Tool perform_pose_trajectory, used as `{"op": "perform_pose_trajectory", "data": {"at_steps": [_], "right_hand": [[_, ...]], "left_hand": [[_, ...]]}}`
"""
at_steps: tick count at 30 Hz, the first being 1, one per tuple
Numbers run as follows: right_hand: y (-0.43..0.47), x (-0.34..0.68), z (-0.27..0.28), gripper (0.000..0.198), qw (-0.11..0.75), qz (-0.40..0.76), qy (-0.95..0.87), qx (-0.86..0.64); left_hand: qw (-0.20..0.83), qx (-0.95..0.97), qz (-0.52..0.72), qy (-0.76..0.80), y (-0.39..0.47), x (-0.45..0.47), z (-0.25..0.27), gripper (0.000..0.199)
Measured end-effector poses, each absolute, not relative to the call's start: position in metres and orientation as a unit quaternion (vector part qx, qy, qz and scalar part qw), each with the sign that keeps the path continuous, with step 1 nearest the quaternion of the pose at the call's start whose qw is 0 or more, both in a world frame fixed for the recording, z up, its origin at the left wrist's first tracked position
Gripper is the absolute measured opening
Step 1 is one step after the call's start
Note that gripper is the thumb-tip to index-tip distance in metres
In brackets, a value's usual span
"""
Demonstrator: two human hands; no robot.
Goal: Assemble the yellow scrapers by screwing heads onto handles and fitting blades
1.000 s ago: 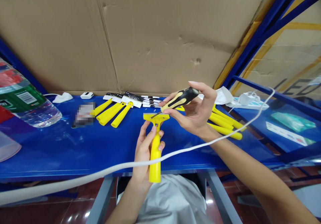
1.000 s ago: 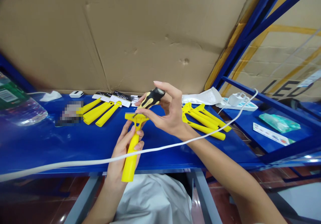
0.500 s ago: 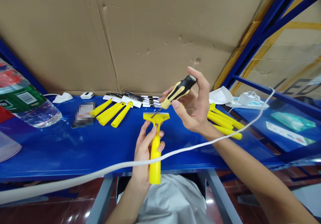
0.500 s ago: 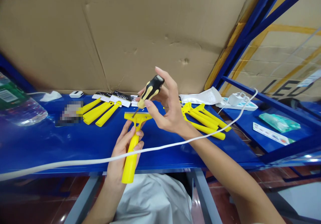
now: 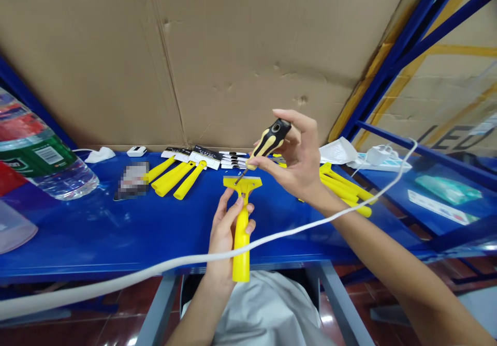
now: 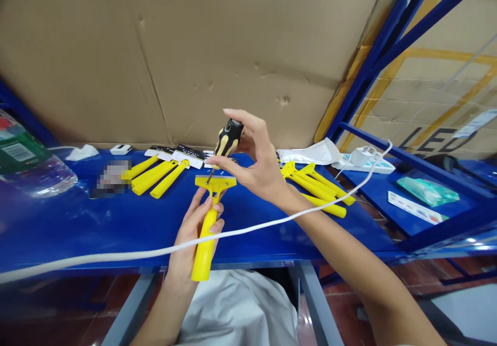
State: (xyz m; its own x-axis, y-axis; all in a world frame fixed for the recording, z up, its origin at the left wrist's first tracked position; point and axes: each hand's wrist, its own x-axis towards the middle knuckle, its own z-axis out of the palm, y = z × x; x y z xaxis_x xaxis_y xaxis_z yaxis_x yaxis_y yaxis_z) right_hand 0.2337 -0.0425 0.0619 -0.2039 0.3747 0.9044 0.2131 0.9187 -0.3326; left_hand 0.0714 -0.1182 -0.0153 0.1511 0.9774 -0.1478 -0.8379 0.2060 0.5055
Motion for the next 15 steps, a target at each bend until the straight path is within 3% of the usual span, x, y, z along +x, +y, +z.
{"op": "perform_pose_trajectory", "data": {"at_steps": [6,15], "right_hand": [[-0.052,0.228,0.066,0.075,0.559,0.125,-0.795,-0.199],[-0.05,0.233,0.054,0.099,0.588,0.117,-0.776,-0.195]], "left_hand": [[0.74,0.145,0.613,0.236,-0.119,0.071,-0.014,0.058],[0.753,0.179,0.593,0.222,-0.116,0.069,-0.021,0.056]]}}
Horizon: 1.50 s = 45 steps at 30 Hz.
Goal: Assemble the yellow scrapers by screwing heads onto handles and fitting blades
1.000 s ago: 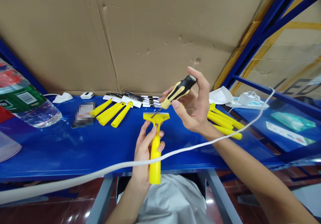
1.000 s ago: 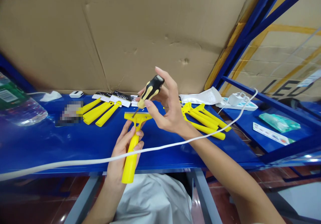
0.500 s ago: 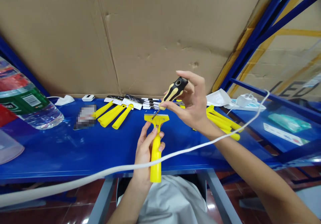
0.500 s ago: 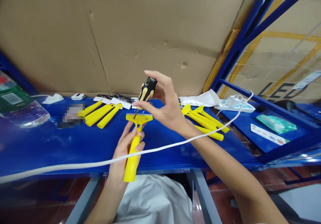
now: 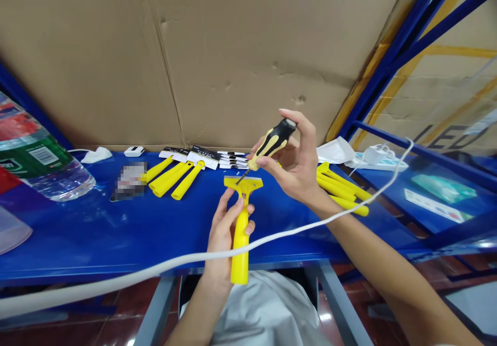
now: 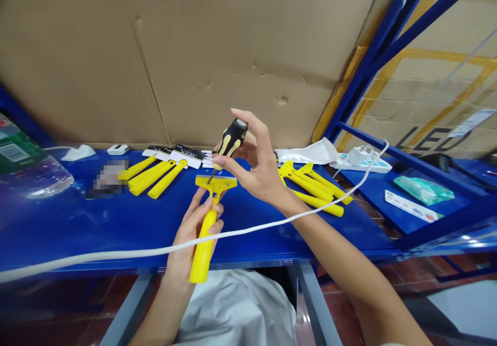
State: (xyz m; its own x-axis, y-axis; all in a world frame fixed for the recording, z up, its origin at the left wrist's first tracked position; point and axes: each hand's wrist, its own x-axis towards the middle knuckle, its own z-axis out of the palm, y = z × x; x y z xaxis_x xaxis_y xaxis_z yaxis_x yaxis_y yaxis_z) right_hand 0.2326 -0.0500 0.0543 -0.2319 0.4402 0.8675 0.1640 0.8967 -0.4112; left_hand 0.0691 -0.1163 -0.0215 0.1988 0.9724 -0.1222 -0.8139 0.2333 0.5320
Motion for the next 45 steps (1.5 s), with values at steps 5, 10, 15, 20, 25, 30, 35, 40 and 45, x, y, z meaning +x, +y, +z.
{"op": "perform_pose_trajectory", "data": {"at_steps": [5,10,15,20,25,30,35,40,45], "right_hand": [[-0.059,0.234,0.057,0.09,0.578,0.126,-0.782,-0.198],[-0.052,0.237,0.054,0.088,0.607,0.12,-0.761,-0.196],[-0.042,0.238,0.046,0.103,0.644,0.081,-0.733,-0.202],[-0.043,0.238,0.046,0.096,0.642,0.056,-0.736,-0.206],[-0.053,0.236,0.052,0.08,0.614,0.099,-0.757,-0.202],[-0.053,0.235,0.052,0.093,0.62,0.096,-0.752,-0.201],[-0.042,0.239,0.048,0.092,0.659,0.073,-0.726,-0.183],[-0.044,0.241,0.05,0.089,0.639,0.09,-0.738,-0.196],[-0.053,0.237,0.053,0.083,0.638,0.083,-0.739,-0.203]], "left_hand": [[0.742,0.178,0.606,0.225,-0.118,0.07,-0.02,0.055],[0.735,0.172,0.606,0.25,-0.122,0.07,-0.013,0.058],[0.738,0.172,0.603,0.248,-0.121,0.07,-0.014,0.057],[0.744,0.181,0.602,0.227,-0.117,0.07,-0.02,0.06],[0.742,0.178,0.604,0.228,-0.117,0.07,-0.021,0.065],[0.741,0.175,0.606,0.232,-0.119,0.07,-0.017,0.064],[0.743,0.175,0.602,0.235,-0.12,0.069,-0.017,0.063],[0.742,0.176,0.601,0.239,-0.121,0.07,-0.017,0.064],[0.742,0.185,0.599,0.237,-0.118,0.07,-0.02,0.059]]}}
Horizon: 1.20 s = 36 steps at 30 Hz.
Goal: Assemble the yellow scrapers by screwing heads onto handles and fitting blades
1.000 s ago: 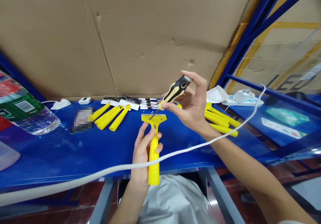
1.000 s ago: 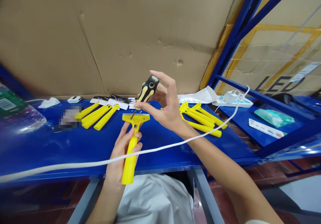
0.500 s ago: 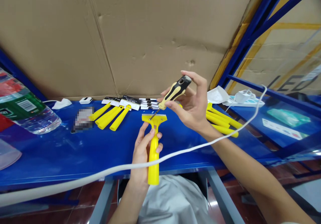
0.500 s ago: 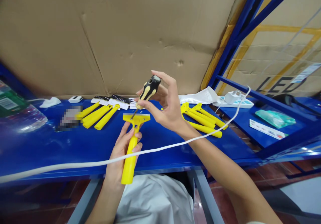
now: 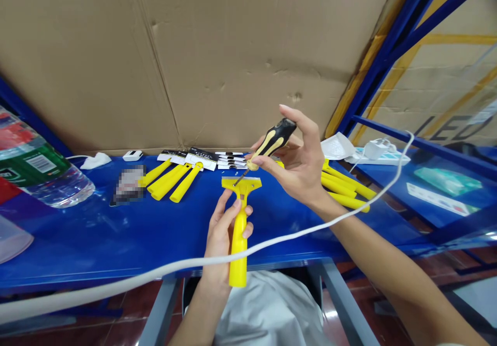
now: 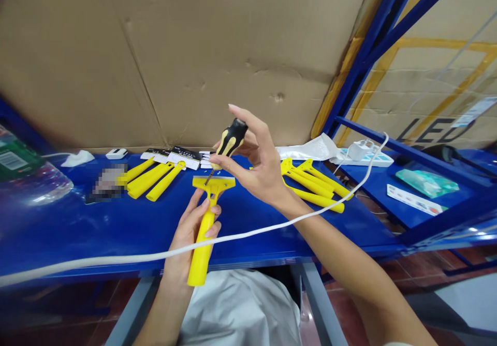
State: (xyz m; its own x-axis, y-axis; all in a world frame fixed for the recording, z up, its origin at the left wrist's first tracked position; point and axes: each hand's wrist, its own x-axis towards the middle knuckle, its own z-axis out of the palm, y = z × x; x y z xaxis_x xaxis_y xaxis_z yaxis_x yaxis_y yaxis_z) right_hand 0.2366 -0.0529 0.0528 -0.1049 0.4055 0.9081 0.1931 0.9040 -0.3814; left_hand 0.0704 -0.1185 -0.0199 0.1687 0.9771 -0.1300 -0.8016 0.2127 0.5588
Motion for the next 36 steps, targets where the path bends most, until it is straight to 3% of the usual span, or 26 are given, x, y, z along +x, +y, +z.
{"op": "perform_pose_trajectory", "data": {"at_steps": [10,16,22,28,36], "right_hand": [[-0.044,0.242,0.052,0.086,0.679,0.009,-0.709,-0.192],[-0.062,0.235,0.054,0.077,0.6,0.085,-0.768,-0.206],[-0.058,0.237,0.053,0.084,0.636,0.061,-0.745,-0.189],[-0.055,0.242,0.052,0.087,0.577,0.115,-0.782,-0.205],[-0.051,0.242,0.053,0.097,0.59,0.117,-0.771,-0.208]], "left_hand": [[0.744,0.19,0.591,0.248,-0.119,0.07,-0.016,0.06],[0.744,0.19,0.596,0.237,-0.117,0.069,-0.018,0.061],[0.751,0.203,0.584,0.231,-0.115,0.068,-0.019,0.064],[0.737,0.179,0.607,0.239,-0.117,0.069,-0.018,0.06],[0.734,0.183,0.608,0.242,-0.118,0.07,-0.018,0.061]]}}
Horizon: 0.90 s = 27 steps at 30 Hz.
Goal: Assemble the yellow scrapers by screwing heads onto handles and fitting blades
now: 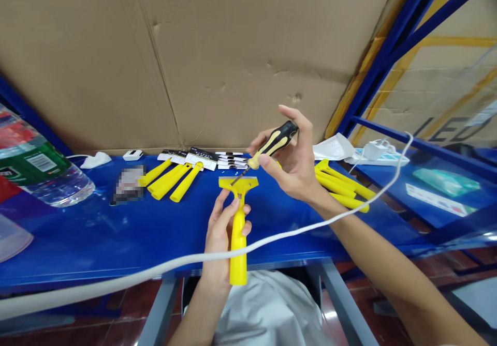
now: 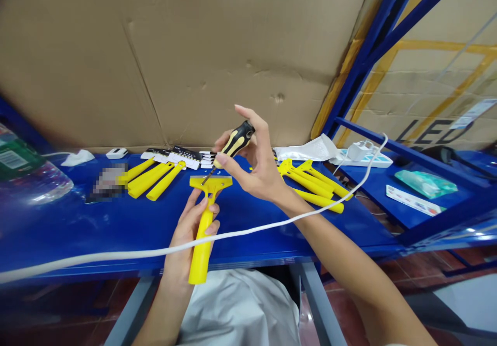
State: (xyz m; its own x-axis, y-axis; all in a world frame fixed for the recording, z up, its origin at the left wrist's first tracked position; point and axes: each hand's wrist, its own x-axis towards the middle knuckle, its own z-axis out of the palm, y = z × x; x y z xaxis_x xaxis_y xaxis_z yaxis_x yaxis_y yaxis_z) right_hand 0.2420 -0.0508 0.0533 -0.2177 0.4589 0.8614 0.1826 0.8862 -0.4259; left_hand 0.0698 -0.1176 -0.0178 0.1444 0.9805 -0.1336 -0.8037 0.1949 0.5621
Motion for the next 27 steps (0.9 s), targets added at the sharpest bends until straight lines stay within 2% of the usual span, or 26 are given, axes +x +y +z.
{"op": "perform_pose_trajectory", "data": {"at_steps": [4,9,14,21,27], "right_hand": [[-0.055,0.242,0.054,0.086,0.583,0.153,-0.768,-0.217],[-0.052,0.245,0.052,0.091,0.606,0.137,-0.755,-0.211],[-0.062,0.24,0.057,0.076,0.594,0.166,-0.757,-0.216],[-0.058,0.236,0.053,0.08,0.628,0.128,-0.734,-0.225],[-0.053,0.234,0.05,0.094,0.635,0.116,-0.726,-0.237]], "left_hand": [[0.727,0.172,0.618,0.245,-0.117,0.07,-0.019,0.06],[0.735,0.174,0.608,0.243,-0.118,0.069,-0.017,0.056],[0.735,0.179,0.608,0.24,-0.116,0.067,-0.018,0.057],[0.738,0.184,0.602,0.241,-0.116,0.067,-0.019,0.061],[0.735,0.181,0.605,0.247,-0.119,0.07,-0.016,0.057]]}}
